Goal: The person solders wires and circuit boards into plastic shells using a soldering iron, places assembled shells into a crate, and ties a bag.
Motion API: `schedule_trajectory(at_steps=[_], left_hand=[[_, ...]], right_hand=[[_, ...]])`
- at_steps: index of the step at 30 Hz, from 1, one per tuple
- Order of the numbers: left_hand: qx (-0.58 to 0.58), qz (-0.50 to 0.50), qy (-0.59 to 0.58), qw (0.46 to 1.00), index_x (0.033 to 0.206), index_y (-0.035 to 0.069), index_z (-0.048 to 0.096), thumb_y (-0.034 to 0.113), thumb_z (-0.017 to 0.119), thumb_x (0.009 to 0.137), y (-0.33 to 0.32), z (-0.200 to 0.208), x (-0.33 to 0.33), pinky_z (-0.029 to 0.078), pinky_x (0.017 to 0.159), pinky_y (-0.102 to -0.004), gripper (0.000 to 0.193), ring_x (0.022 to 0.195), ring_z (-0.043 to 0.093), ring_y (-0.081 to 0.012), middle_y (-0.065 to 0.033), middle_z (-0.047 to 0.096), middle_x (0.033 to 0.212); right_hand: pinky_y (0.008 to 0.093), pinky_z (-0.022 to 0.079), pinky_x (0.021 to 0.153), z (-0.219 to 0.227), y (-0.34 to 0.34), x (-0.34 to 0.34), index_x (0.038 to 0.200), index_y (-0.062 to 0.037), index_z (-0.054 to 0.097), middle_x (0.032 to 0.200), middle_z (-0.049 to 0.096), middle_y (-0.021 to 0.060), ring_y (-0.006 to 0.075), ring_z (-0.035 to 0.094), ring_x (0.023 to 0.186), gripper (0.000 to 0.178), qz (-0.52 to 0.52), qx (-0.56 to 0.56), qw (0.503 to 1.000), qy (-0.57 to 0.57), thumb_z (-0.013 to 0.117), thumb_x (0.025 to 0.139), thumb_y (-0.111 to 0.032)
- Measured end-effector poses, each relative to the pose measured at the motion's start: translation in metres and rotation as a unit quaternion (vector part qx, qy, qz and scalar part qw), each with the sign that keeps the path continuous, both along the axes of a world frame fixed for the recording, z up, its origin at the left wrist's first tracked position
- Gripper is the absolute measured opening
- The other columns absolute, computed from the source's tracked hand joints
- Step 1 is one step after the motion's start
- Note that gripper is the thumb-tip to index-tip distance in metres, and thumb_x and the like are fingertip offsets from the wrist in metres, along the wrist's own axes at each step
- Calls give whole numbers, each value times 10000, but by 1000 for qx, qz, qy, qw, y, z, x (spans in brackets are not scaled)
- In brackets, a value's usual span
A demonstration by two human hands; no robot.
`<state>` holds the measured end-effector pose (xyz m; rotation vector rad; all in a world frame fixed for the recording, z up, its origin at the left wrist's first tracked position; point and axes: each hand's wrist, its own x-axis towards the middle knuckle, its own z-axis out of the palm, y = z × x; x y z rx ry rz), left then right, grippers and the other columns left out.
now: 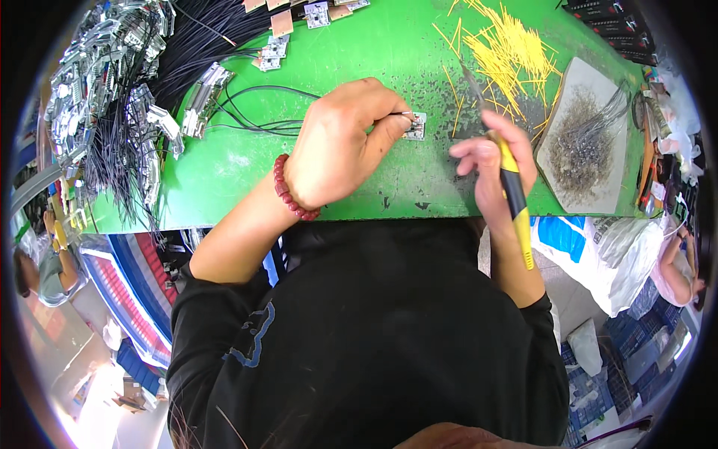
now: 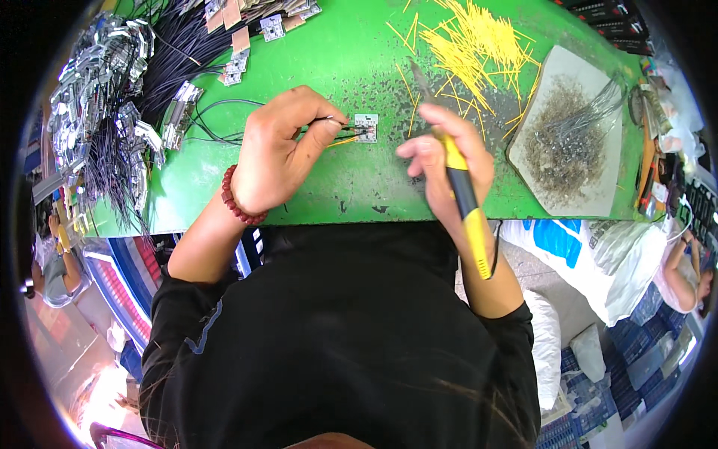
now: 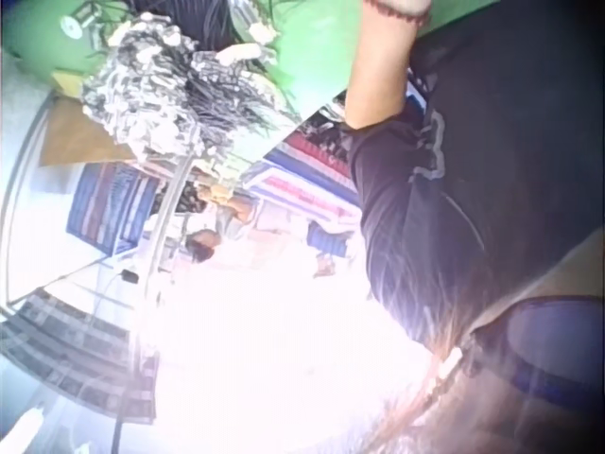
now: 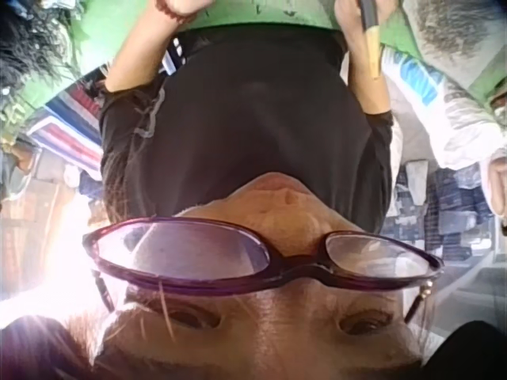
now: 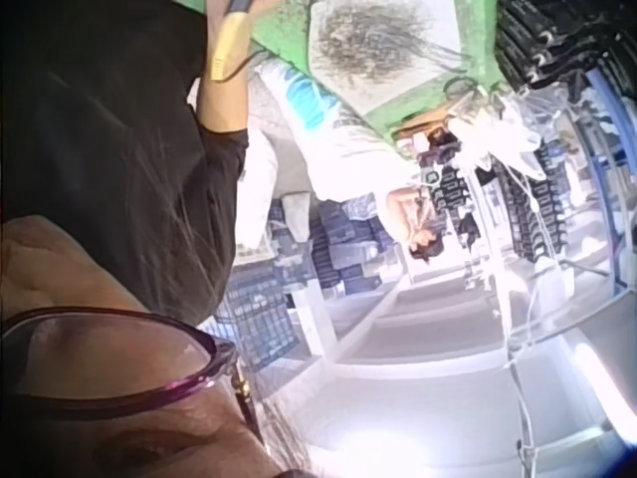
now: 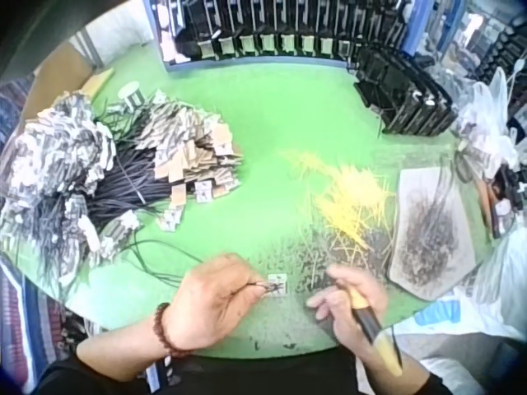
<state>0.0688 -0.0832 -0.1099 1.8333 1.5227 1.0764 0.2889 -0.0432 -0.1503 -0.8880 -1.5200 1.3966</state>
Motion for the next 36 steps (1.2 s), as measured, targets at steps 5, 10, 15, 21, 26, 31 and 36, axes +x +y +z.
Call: schedule_trajectory(at_steps=[5,10,15,21,26,31,36], left_hand=[[-26,36,-25,999,825,8,659,54,668,811,-4,6,0,492,616,-369,49,676,605,-300,-132,616,742],[-22,54,-53,997,821,15,664,45,682,789,-7,7,0,487,602,-357,47,662,609,-273,-121,624,739],[-31,70,-71,995,816,23,666,34,685,779,-14,6,-2,482,592,-340,43,654,608,-245,-105,624,730],[-30,67,-93,993,803,35,650,39,690,781,-19,2,-4,479,594,-337,45,658,602,-241,-95,616,733],[17,39,-71,997,797,51,632,27,691,746,-20,-4,0,496,631,-355,82,715,611,-274,-97,625,766],[33,39,15,999,789,49,616,26,688,716,-15,-28,19,513,686,-380,105,793,614,-295,-87,637,818],[48,23,72,996,767,44,605,12,678,692,-6,-42,24,509,695,-373,110,803,610,-291,-92,631,812]], right_hand=[[213,464,576,25,12,-40,1174,-55,589,887,688,49,83,632,712,408,22,87,996,-20,747,798,-51],[211,471,603,24,14,-51,1184,-59,569,834,658,51,81,623,718,421,30,126,990,-56,693,791,32],[232,492,602,9,39,-36,1117,-37,605,810,650,40,93,618,692,252,84,198,975,-53,621,871,15],[387,470,758,19,60,-35,1064,-148,610,822,630,51,294,612,860,340,305,362,844,-252,647,732,-80],[371,449,752,13,51,-35,1069,-173,604,761,599,15,254,597,875,348,256,440,825,-246,660,731,-113],[343,382,638,-4,21,-28,1072,-175,629,679,521,-20,208,570,780,368,76,465,824,-316,700,712,-165],[344,381,616,-5,14,-27,1071,-154,646,696,546,-1,211,560,741,371,39,407,867,-284,721,709,-132]])
